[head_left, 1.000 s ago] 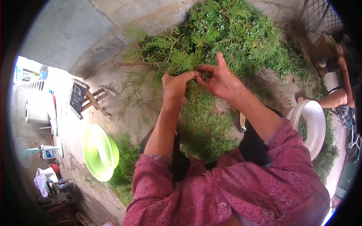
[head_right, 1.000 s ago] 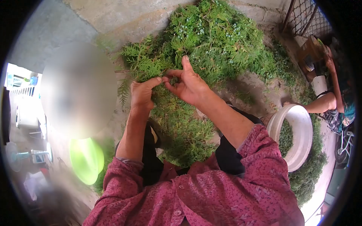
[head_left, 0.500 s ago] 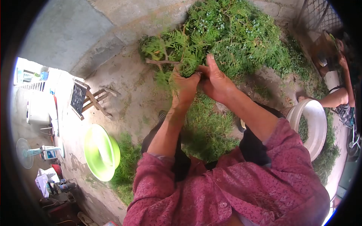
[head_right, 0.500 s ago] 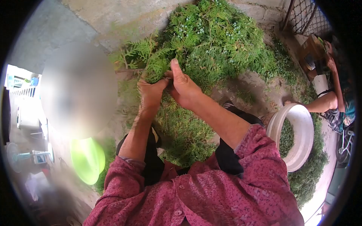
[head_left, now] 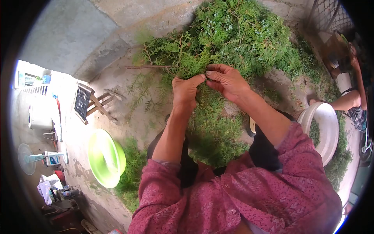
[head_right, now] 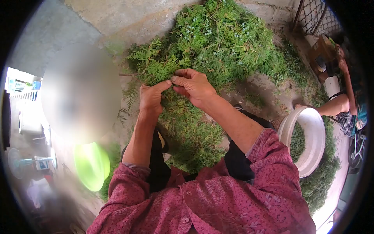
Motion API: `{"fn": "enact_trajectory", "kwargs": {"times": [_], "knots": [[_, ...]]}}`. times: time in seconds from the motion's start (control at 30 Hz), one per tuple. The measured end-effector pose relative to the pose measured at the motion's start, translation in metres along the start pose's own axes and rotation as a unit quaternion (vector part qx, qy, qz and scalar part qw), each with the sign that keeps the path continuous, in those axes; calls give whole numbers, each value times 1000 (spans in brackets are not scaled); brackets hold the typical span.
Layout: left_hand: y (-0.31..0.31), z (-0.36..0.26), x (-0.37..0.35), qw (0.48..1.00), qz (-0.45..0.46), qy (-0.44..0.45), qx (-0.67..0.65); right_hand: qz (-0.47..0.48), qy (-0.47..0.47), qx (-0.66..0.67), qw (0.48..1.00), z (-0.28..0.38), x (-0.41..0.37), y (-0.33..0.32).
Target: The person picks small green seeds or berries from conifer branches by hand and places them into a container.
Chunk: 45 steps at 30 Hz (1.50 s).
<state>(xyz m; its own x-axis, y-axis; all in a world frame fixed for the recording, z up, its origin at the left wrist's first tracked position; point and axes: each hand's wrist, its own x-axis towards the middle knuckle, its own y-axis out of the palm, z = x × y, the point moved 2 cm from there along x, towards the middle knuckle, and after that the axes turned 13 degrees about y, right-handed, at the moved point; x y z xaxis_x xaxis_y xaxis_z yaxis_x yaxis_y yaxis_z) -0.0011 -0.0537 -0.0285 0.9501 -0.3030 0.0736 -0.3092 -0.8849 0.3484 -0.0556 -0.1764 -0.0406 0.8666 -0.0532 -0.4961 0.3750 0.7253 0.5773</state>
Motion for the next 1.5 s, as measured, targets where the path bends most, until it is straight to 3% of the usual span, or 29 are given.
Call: {"fn": "enact_trajectory", "kwargs": {"times": [0.1,0.27,0.37,0.47,0.57,0.63,0.7,0.77,0.83,1.1,1.17,1.27,1.4,1.47,1.5], "knots": [[-7,6,3,1000,-1,-24,20,3,8,-8,1000,5,1,-2],[0,-8,0,996,59,-30,-57,12,35,-2,999,13,-5,-2],[2,-22,-5,991,79,-53,-97,52,27,39,998,25,-3,-12],[-7,-38,-6,993,68,-81,-56,144,29,120,982,53,-11,-21],[-16,-39,-4,988,81,-99,-90,92,35,151,984,66,-20,-30],[-25,-32,1,982,94,-113,-120,65,19,102,992,64,-22,-30],[-25,-30,2,975,107,-127,-149,122,11,-43,992,58,-20,-29],[-23,-31,3,969,113,-129,-177,67,20,-61,996,49,-18,-22],[-24,-27,3,967,123,-129,-183,7,47,-238,970,41,-10,-18],[-19,-23,1,969,123,-124,-174,92,28,-176,980,32,-17,10],[-15,-26,0,981,66,-118,-142,106,31,-174,978,32,-16,11],[-12,-26,-1,983,59,-113,-133,129,33,-163,978,29,-14,10],[-19,-14,3,990,29,-110,-85,125,45,-165,977,22,-12,14],[-32,-15,10,993,-11,-81,-81,18,6,-261,965,25,-17,14],[-37,-21,12,994,-11,-79,-81,19,5,-261,965,26,-19,11]]}}
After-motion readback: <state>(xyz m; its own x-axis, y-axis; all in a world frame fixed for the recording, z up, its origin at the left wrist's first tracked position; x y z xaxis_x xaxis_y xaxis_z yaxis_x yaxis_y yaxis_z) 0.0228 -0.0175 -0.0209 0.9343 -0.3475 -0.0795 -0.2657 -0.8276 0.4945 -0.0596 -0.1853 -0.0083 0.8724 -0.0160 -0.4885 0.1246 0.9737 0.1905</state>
